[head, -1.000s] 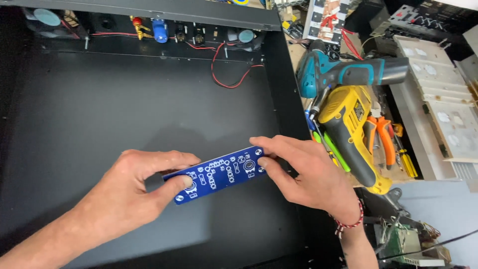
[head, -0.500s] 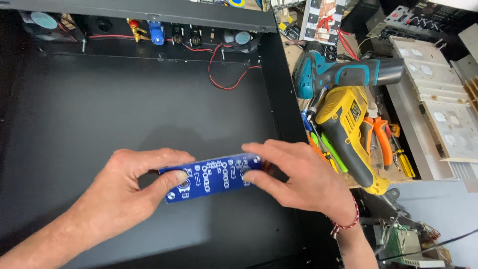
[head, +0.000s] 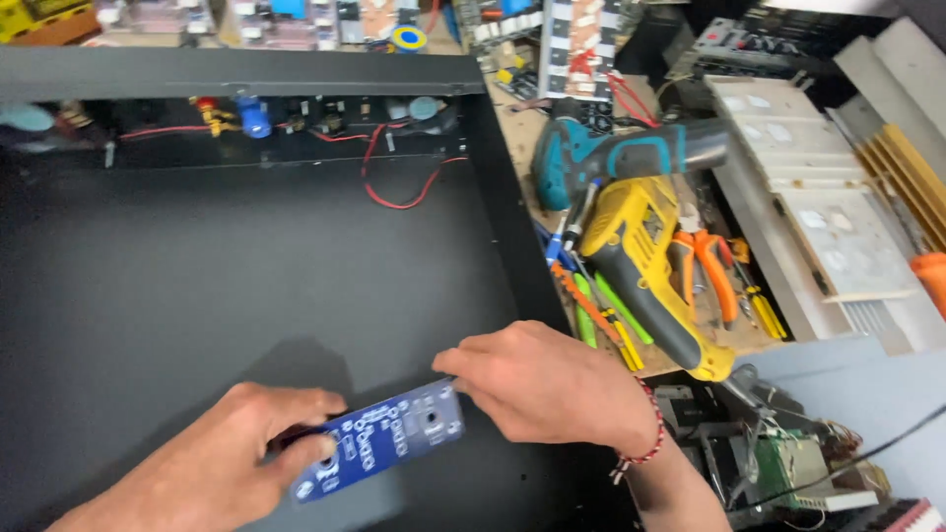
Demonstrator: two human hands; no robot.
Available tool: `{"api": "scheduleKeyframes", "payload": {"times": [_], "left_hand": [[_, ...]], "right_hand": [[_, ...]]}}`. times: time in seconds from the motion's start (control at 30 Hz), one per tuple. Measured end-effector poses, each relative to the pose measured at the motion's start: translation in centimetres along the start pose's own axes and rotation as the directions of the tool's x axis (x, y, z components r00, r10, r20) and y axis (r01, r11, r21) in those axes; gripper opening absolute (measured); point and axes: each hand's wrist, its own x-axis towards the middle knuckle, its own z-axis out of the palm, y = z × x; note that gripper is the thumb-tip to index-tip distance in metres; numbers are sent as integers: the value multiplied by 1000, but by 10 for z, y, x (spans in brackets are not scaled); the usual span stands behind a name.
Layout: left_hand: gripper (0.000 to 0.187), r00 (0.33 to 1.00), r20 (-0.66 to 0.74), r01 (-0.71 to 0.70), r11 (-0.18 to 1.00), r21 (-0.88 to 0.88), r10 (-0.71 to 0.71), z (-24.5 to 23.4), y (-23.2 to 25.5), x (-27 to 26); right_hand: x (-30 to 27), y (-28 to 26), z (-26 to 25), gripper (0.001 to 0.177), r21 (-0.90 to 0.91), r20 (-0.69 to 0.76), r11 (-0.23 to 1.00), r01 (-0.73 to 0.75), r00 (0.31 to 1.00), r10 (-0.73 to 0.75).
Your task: The person selects a small metal component from a box of hardware and uses pliers to trim its leads. They then insert the component into a blue circuit board and secure it with a nut and washer.
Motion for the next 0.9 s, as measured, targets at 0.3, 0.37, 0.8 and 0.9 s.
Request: {"api": "scheduleKeyframes", "payload": {"times": [0.3,0.37,0.8,0.9], "left_hand": [[30,999,-17,-25,992,121,27,3,-9,4],[23,993,-71,-82,983,161,95,-4,-2,1],[19,877,-278,-122,742,659,391,-88,-7,-112],[28,711,-614,9,869,495,343,-99,-22,-191]], "right_hand": [[-2,-4,-6,26,36,-38,999,3,999,-2],[-1,-7,-9,26,60,-15,998,16,1000,-15],[-3,56,41,45,91,-31,982,-164,985,168],[-11,96,73,49,-82,-109,986,-145,985,136]]}}
